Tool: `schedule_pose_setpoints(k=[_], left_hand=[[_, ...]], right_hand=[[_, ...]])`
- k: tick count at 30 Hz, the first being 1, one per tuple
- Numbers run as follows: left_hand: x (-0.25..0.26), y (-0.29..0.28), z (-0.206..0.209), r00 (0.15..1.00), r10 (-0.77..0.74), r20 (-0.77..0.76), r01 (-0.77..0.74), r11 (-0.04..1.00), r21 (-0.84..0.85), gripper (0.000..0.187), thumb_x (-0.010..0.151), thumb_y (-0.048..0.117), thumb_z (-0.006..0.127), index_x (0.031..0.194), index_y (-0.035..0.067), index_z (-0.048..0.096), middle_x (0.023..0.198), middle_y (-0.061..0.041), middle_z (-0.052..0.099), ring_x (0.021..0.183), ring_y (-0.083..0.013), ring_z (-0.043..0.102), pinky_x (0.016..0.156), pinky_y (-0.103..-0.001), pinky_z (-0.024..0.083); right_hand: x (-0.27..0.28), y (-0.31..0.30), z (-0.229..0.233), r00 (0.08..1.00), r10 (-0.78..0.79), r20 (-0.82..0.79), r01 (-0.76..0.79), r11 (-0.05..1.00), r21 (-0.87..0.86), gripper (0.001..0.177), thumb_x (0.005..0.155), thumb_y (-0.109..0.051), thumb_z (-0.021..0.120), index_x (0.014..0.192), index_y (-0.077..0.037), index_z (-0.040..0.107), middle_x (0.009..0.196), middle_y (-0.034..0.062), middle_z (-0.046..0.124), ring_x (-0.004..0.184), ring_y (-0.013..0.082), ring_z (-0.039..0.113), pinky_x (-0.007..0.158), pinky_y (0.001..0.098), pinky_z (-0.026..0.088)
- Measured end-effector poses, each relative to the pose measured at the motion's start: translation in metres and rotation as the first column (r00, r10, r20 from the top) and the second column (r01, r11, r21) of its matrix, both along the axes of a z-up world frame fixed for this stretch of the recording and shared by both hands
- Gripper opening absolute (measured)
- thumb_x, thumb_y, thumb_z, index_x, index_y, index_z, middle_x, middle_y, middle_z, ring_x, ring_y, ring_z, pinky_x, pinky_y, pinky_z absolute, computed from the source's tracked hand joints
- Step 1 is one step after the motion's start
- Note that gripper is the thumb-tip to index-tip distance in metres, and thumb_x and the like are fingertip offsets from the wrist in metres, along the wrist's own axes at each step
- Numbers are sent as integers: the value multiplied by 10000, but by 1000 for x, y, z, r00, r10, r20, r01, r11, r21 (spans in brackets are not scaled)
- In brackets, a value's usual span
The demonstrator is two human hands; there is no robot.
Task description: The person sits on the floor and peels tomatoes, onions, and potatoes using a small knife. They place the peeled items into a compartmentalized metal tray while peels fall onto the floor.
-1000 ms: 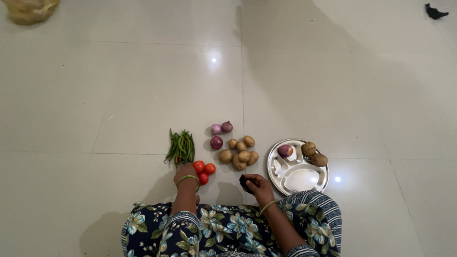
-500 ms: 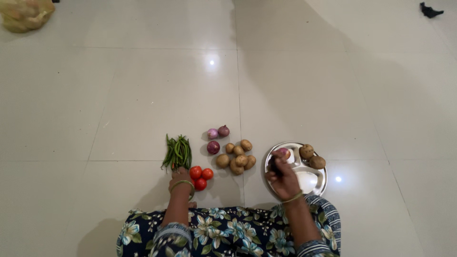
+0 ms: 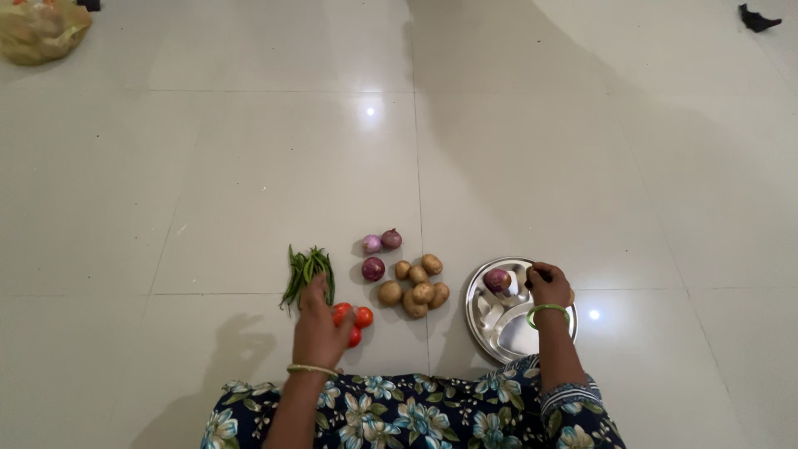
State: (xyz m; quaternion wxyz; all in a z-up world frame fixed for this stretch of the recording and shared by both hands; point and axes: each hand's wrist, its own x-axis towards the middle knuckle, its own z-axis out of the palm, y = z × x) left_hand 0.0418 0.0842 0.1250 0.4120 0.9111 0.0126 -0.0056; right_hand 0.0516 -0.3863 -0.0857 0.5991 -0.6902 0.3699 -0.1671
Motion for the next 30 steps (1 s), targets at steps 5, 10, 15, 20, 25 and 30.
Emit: schedule_pose_setpoints(k=[5, 10, 15, 20, 25, 30], left_hand=[[-5, -7, -16, 988, -118, 96, 115, 993, 42, 757, 807, 188, 785, 1437, 24, 399, 1355, -231, 538, 1207, -385, 593, 942, -461, 536], [-3, -19, -23, 986, -146, 79, 145, 989, 19, 700, 812, 204, 783, 1409, 55, 449, 1279, -209, 552, 1093, -403, 625, 901, -474, 544], [0, -26, -26, 983, -180, 38, 180, 984, 1, 575, 832, 212, 772, 1334, 83, 525, 1305, -155, 553, 1013, -346, 669, 869, -444, 562], [1, -37, -35, 973, -211, 95, 211, 977, 11, 546, 830, 197, 784, 1305, 66, 550, 1298, -155, 557, 1026, -338, 669, 839, -430, 564], [-10, -61, -41, 957, -256, -140, 242, 964, -110, 511, 864, 242, 760, 1311, 84, 568, 1286, -112, 594, 931, -231, 728, 814, -377, 593], [-26, -81, -65, 914, -340, -220, 248, 899, -361, 530, 893, 338, 751, 1302, 52, 571, 1288, -114, 646, 888, -196, 736, 770, -330, 607]], right_hand=[[16, 25, -18, 931, 317, -181, -341, 576, -743, 373, 831, -146, 780, 1181, -34, 715, 1132, 216, 685, 1078, 389, 637, 953, 467, 513], [21, 45, -28, 856, 379, -351, -505, 472, -723, 553, 696, -191, 827, 1210, -37, 691, 1137, 227, 658, 1047, 399, 632, 920, 473, 532], [25, 40, -16, 835, 315, -451, -520, 719, -461, 529, 734, -283, 866, 1191, -54, 729, 1156, 157, 758, 1041, 288, 746, 955, 379, 600], [19, 51, 20, 944, 307, -121, -288, 946, 152, 499, 845, -230, 783, 1266, 3, 653, 1203, 168, 704, 1027, 269, 721, 916, 409, 608], [-13, 97, 83, 943, 326, 63, -303, 766, 567, 439, 986, -255, 614, 1321, 28, 602, 1208, 171, 672, 1051, 267, 686, 912, 400, 606], [-48, 151, 111, 910, 407, 73, -346, 653, 674, 493, 1034, -323, 520, 1344, 57, 566, 1220, 201, 683, 1043, 289, 690, 920, 388, 586]])
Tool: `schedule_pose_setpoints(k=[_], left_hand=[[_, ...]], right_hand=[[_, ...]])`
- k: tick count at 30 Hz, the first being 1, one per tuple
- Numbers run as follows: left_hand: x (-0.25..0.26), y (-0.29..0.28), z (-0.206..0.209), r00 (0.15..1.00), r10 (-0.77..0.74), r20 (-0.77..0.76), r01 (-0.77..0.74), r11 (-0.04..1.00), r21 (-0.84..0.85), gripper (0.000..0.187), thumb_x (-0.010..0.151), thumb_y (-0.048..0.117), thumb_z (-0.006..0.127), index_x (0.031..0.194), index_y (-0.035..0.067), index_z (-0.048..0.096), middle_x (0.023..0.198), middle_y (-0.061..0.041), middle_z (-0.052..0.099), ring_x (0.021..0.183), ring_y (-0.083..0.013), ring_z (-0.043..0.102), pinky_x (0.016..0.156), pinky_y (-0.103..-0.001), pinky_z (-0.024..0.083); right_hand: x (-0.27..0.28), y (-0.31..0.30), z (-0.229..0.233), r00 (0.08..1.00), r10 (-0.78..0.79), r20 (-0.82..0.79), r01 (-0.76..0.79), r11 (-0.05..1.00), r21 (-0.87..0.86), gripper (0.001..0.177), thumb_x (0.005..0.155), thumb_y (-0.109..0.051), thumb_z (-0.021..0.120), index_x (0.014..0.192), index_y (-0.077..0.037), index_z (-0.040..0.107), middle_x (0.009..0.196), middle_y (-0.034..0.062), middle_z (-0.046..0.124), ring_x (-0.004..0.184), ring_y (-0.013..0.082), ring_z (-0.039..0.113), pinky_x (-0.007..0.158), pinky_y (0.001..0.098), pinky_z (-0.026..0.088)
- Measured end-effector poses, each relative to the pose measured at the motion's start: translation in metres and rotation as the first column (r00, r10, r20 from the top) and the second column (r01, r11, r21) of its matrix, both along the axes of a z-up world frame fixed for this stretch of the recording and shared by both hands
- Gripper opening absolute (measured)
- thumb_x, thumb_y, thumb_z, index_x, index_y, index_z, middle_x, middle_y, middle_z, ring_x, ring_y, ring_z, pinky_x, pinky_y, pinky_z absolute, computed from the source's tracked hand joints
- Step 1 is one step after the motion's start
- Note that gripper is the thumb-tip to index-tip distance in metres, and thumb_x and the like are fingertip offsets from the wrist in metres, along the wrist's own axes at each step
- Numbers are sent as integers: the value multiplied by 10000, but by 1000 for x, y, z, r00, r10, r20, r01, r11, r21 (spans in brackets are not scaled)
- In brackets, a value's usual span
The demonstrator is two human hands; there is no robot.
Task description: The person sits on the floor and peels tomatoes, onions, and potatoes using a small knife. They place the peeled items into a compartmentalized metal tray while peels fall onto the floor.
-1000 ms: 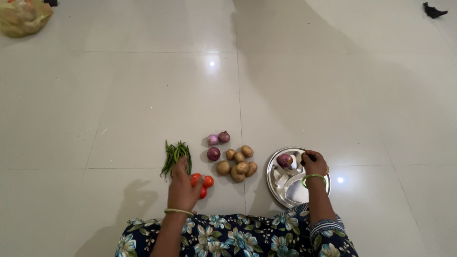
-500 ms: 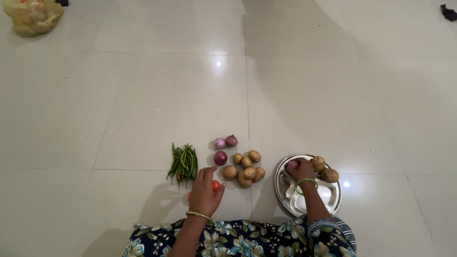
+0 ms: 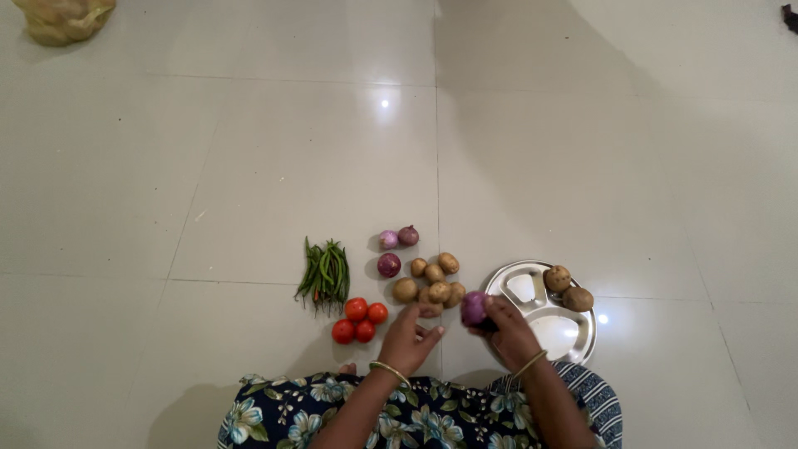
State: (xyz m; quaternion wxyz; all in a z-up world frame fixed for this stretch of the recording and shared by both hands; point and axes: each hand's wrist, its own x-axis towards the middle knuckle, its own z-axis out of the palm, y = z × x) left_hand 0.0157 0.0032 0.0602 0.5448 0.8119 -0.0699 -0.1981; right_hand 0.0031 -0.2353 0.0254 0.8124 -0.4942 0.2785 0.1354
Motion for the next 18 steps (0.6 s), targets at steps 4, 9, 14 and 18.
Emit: schedule_pose_setpoints(k=[4, 9, 14, 18], left_hand=[[-8, -8, -17, 994, -3, -112, -19, 981, -194, 671, 868, 433, 774, 1372, 73, 513, 1257, -110, 663, 919, -166, 725, 787, -310, 607], [-8, -6, -27, 998, -32, -50, 19, 969, -248, 627, 817, 396, 841, 1292, 58, 609, 1201, -101, 707, 980, -168, 709, 809, -313, 595], [-7, -5, -31, 994, -44, -101, 16, 965, -261, 566, 791, 310, 853, 1251, 62, 636, 1208, -79, 707, 975, -164, 708, 810, -301, 589], [-5, -4, -24, 982, -59, -179, 15, 971, -240, 551, 801, 260, 839, 1269, 69, 619, 1209, -69, 697, 918, -162, 705, 796, -289, 592]], right_hand=[[-26, 31, -2, 993, 100, 67, -100, 995, 1, 488, 1021, -343, 506, 1371, -17, 603, 1214, 161, 700, 1033, 234, 688, 888, 375, 601], [-36, 46, 4, 986, 138, 94, -137, 990, -21, 468, 1019, -343, 520, 1363, -52, 643, 1198, 94, 730, 1012, 167, 689, 854, 360, 600], [-32, 43, -2, 978, 185, 96, -180, 982, -57, 454, 1025, -350, 514, 1314, -47, 690, 1088, 124, 766, 909, 180, 718, 766, 341, 605], [-28, 39, -21, 983, 139, 119, -137, 990, -27, 410, 1049, -324, 536, 1239, -7, 711, 1041, 144, 762, 829, 195, 706, 685, 332, 592]])
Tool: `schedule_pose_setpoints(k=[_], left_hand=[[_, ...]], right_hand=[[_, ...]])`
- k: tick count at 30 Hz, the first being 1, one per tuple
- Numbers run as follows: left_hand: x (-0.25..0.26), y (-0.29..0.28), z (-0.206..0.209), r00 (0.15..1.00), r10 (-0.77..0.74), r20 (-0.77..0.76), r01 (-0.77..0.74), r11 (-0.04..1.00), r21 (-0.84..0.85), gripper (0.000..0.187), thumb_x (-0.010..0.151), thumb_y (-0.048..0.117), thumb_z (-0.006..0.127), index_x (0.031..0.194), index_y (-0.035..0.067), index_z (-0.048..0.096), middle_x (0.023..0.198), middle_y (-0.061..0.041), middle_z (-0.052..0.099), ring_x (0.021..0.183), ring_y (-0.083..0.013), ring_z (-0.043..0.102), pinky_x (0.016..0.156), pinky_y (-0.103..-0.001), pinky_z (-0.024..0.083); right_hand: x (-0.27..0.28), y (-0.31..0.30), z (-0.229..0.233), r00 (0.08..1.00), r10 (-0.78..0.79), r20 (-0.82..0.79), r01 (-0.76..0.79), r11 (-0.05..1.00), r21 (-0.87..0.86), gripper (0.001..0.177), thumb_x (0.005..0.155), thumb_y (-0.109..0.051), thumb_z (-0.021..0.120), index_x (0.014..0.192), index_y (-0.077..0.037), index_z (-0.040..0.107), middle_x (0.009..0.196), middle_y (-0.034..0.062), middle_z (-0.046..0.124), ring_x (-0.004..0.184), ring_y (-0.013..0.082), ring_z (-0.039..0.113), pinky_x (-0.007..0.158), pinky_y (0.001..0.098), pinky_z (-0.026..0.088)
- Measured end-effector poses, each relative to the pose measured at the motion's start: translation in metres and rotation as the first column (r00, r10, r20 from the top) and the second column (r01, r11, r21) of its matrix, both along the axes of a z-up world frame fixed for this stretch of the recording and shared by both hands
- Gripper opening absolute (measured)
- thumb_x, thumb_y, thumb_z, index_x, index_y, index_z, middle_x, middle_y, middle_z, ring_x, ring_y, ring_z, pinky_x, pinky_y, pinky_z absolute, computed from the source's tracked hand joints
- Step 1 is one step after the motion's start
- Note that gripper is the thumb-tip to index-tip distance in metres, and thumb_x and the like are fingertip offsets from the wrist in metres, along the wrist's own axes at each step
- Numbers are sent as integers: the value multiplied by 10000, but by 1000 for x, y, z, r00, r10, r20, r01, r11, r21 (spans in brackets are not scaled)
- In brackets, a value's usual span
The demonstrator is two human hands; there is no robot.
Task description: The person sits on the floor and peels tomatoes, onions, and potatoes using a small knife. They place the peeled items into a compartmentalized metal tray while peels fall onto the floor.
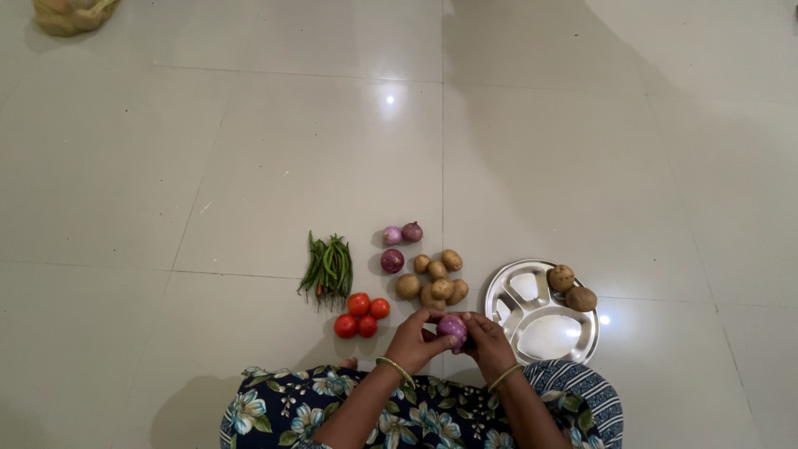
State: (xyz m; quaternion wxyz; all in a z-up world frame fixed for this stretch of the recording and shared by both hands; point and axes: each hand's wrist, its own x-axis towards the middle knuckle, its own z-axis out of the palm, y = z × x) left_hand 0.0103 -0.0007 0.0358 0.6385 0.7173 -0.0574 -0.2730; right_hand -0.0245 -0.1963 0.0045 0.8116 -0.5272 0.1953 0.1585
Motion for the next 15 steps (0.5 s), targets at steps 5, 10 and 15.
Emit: schedule_pose_setpoints(k=[5, 10, 15], left_hand=[[3, 1, 5, 996, 50, -72, -54, 997, -57, 519, 834, 231, 820, 1275, 60, 606, 1209, -68, 691, 918, -137, 721, 800, -281, 605], [5, 0, -6, 985, 150, -90, -159, 982, -104, 500, 839, 215, 797, 1274, 55, 608, 1186, -86, 699, 893, -153, 733, 767, -298, 626], [9, 1, -10, 977, 214, 19, -215, 973, 85, 522, 799, 222, 853, 1226, 47, 608, 1147, -82, 713, 859, -154, 739, 741, -292, 616]], right_hand=[[2, 0, -18, 997, -70, -19, 70, 998, -1, 239, 1027, -259, 551, 1118, -59, 645, 981, 82, 721, 816, 168, 694, 698, 340, 600], [1, 3, -21, 991, -132, 31, 132, 991, -15, 193, 1042, -228, 545, 1058, -51, 621, 928, 88, 717, 794, 194, 690, 752, 343, 597], [-3, 10, -12, 965, -70, 254, 126, 969, -213, 240, 1110, -192, 524, 1195, -28, 679, 937, 99, 694, 775, 140, 597, 719, 317, 508]])
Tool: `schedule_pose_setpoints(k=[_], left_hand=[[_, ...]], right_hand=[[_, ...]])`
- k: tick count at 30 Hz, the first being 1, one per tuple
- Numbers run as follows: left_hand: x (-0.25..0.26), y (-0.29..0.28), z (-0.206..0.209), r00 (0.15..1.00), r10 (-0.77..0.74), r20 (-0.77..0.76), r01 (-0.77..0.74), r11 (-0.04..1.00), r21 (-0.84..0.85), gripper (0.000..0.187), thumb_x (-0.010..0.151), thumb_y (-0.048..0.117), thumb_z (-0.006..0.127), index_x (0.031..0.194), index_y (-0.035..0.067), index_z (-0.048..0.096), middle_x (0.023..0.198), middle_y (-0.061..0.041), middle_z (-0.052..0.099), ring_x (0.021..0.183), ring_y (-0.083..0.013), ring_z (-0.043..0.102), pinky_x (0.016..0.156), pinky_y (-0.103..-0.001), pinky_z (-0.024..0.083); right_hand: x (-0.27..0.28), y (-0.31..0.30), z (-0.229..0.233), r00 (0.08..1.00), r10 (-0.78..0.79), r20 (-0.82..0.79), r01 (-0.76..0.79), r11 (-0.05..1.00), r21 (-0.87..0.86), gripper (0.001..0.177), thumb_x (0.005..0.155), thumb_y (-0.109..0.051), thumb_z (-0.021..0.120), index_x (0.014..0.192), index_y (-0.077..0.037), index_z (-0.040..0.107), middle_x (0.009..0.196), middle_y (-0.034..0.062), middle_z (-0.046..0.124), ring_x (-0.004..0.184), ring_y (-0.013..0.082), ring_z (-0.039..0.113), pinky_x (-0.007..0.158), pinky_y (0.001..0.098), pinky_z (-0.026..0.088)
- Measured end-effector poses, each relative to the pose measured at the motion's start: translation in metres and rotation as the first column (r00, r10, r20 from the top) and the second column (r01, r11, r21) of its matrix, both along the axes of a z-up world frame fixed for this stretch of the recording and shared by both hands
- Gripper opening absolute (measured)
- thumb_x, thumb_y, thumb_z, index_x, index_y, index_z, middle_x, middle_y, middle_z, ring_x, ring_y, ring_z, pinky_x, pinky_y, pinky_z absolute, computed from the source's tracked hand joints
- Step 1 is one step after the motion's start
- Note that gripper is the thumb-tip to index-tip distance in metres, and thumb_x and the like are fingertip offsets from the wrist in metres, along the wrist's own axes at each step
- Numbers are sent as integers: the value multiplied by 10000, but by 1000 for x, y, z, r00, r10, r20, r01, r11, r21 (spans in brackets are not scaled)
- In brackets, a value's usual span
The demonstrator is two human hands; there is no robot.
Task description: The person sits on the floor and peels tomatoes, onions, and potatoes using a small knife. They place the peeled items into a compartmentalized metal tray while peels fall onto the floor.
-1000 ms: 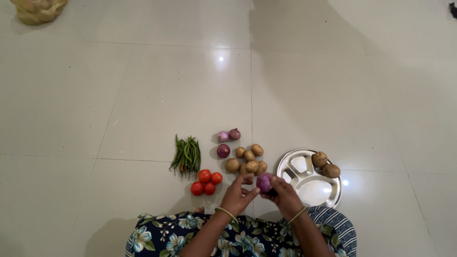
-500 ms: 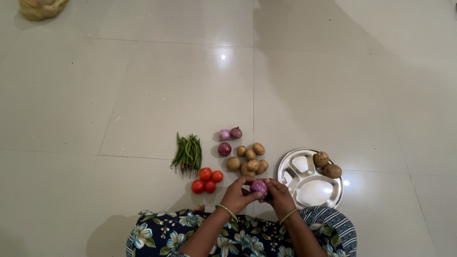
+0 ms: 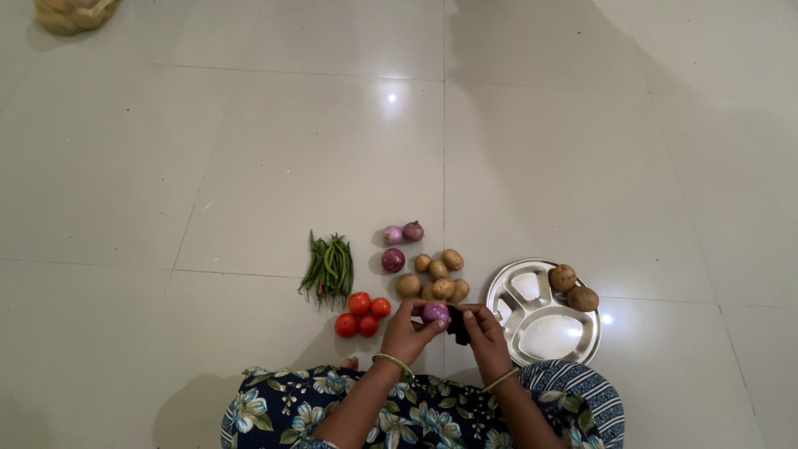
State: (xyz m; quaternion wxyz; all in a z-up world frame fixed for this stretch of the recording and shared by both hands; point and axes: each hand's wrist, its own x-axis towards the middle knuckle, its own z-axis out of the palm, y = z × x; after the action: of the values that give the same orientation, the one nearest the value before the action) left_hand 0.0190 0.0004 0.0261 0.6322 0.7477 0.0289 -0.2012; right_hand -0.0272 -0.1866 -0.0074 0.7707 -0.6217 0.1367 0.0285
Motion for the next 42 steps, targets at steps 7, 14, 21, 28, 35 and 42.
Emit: schedule_pose_setpoints(k=[7, 14, 21, 28, 35, 42], left_hand=[[-2, 3, 24, 989, -96, 110, 80, 987, 142, 510, 741, 254, 891, 1183, 93, 692, 1029, -68, 742, 789, -145, 711, 716, -292, 602], [-5, 3, 34, 981, -158, 112, 142, 979, 145, 556, 727, 216, 896, 1221, 86, 676, 1095, -51, 722, 862, -150, 749, 766, -288, 620], [-8, -1, 31, 969, -199, 148, 191, 979, 70, 574, 725, 168, 895, 1234, 74, 648, 1169, -83, 705, 898, -194, 753, 799, -312, 630], [-7, -1, 40, 981, -140, 136, 145, 989, -31, 575, 755, 111, 870, 1259, 81, 594, 1227, -100, 686, 996, -193, 748, 840, -314, 645], [-8, 0, 43, 957, -203, 209, 173, 973, 151, 576, 746, 155, 882, 1246, 94, 602, 1228, -90, 644, 1010, -222, 730, 816, -320, 641], [-8, 2, 36, 952, -174, 252, 130, 975, 183, 547, 735, 163, 886, 1218, 109, 635, 1197, -87, 642, 1046, -227, 715, 843, -316, 643]], right_hand=[[-2, 15, 37, 966, 127, 226, -26, 915, -403, 207, 954, 11, 596, 1135, -14, 694, 1313, 82, 721, 1116, 179, 727, 895, 314, 617], [1, 16, 40, 982, 116, 148, -39, 897, -440, 241, 973, -26, 579, 1179, -37, 705, 1232, 74, 762, 1032, 169, 751, 851, 294, 620], [9, -5, -2, 986, 56, -157, -33, 989, 146, 274, 1062, -191, 479, 1175, -40, 677, 1044, 99, 753, 903, 169, 733, 790, 308, 607], [4, -5, -14, 960, 74, -270, 24, 940, 340, 263, 1046, -204, 459, 1166, -55, 640, 1105, 108, 732, 960, 203, 723, 864, 374, 606], [6, -4, -19, 981, 54, -186, -6, 969, 247, 256, 1036, -170, 517, 1203, -42, 662, 1108, 93, 732, 964, 190, 714, 860, 355, 596], [5, 6, -1, 1000, -8, -8, 6, 972, -235, 239, 1004, -99, 647, 1235, -52, 690, 986, 124, 759, 789, 171, 663, 682, 318, 553]])
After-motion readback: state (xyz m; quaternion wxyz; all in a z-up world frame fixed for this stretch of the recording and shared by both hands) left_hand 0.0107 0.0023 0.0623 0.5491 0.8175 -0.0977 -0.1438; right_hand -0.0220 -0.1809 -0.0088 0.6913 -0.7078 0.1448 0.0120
